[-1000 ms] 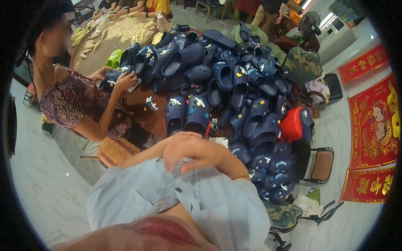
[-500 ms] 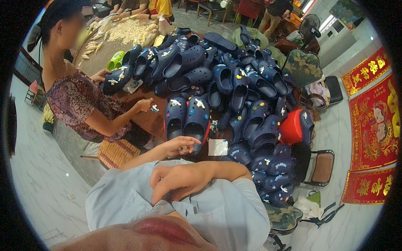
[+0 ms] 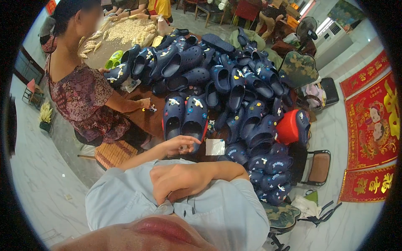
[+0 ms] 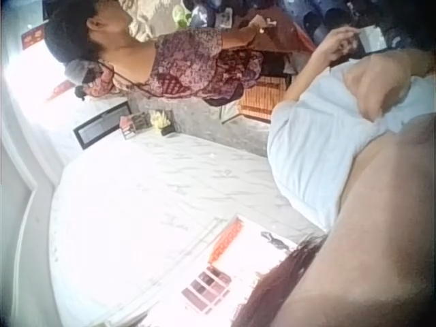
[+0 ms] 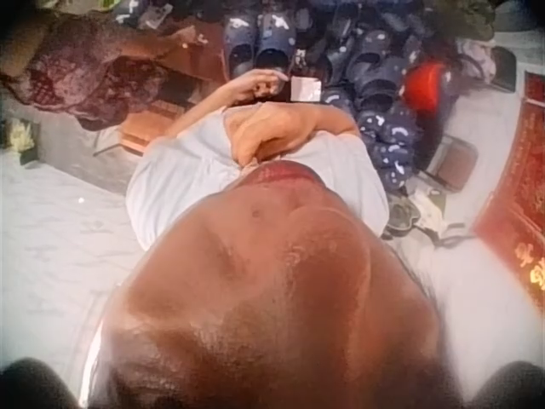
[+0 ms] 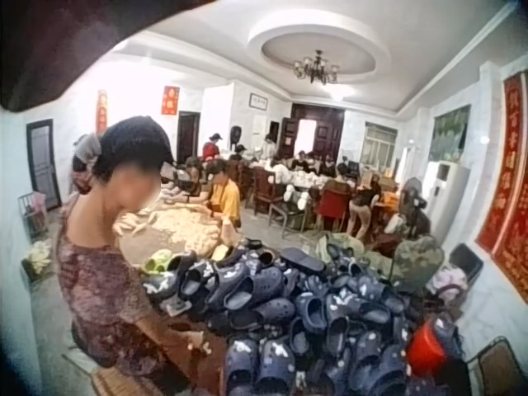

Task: Attaching decorative charms into the holes of clog-style shoes.

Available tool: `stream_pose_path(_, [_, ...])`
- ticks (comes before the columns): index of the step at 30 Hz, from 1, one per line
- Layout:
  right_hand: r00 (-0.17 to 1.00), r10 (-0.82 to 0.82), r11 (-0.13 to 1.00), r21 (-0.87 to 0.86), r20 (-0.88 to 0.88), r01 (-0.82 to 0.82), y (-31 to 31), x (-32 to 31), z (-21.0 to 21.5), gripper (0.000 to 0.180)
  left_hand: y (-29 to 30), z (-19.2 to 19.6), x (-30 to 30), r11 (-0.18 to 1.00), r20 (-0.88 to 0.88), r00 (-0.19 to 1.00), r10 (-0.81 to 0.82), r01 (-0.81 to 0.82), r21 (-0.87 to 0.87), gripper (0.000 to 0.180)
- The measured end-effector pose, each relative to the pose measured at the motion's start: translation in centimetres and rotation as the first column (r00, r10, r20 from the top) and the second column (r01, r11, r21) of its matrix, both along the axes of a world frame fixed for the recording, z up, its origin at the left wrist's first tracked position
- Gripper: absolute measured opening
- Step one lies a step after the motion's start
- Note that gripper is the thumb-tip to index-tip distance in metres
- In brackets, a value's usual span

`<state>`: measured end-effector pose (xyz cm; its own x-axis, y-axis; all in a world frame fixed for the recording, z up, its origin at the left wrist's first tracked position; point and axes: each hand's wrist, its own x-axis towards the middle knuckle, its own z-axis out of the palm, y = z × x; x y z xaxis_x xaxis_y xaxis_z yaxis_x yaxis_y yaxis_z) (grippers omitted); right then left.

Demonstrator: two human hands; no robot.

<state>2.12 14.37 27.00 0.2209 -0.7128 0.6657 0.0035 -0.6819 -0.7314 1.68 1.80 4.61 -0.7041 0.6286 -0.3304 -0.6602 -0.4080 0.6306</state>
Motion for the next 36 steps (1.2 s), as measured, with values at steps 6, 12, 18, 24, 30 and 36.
stream_pose_path(6, [1.000, -0.025, 0.999, -0.025, 0.000, 0.025, 0.0, 0.5, 0.3, 0.025, -0.2, -0.1, 0.3, 0.999, 0.006, 1.000, 0.024, -0.024, 0.022, 0.029])
stream_pose_path(12, [0.998, 0.058, 0.993, -0.101, -0.010, -0.059, -0.4, 0.8, 0.4, 0.025, -0.2, -0.9, 0.6, 0.999, 0.008, 1.000, 0.018, -0.018, 0.042, 0.033])
stream_pose_path(18, [1.000, 0.002, 0.993, -0.117, 0.029, 0.002, -0.2, 0.6, -0.1, 0.018, -0.2, -0.7, 0.6, 0.999, 0.008, 0.999, 0.045, -0.045, 0.030, 0.034])
stream_pose_path(24, [0.994, -0.027, 0.993, -0.116, 0.101, 0.039, -0.1, 0.0, -0.5, 0.021, -1.0, -0.5, 0.5, 0.997, 0.025, 0.997, 0.071, -0.072, 0.024, 0.036])
stream_pose_path(30, [0.997, 0.012, 0.991, -0.135, 0.081, -0.001, -0.2, 0.6, -0.6, 0.026, -0.8, -0.2, 0.6, 0.998, 0.026, 0.997, 0.070, -0.070, 0.001, 0.034])
stream_pose_path(36, [0.998, 0.041, 0.984, -0.176, 0.042, -0.033, -0.3, 0.7, -0.8, 0.025, -0.5, -0.1, 0.5, 0.997, 0.043, 0.996, 0.073, -0.073, -0.005, 0.032])
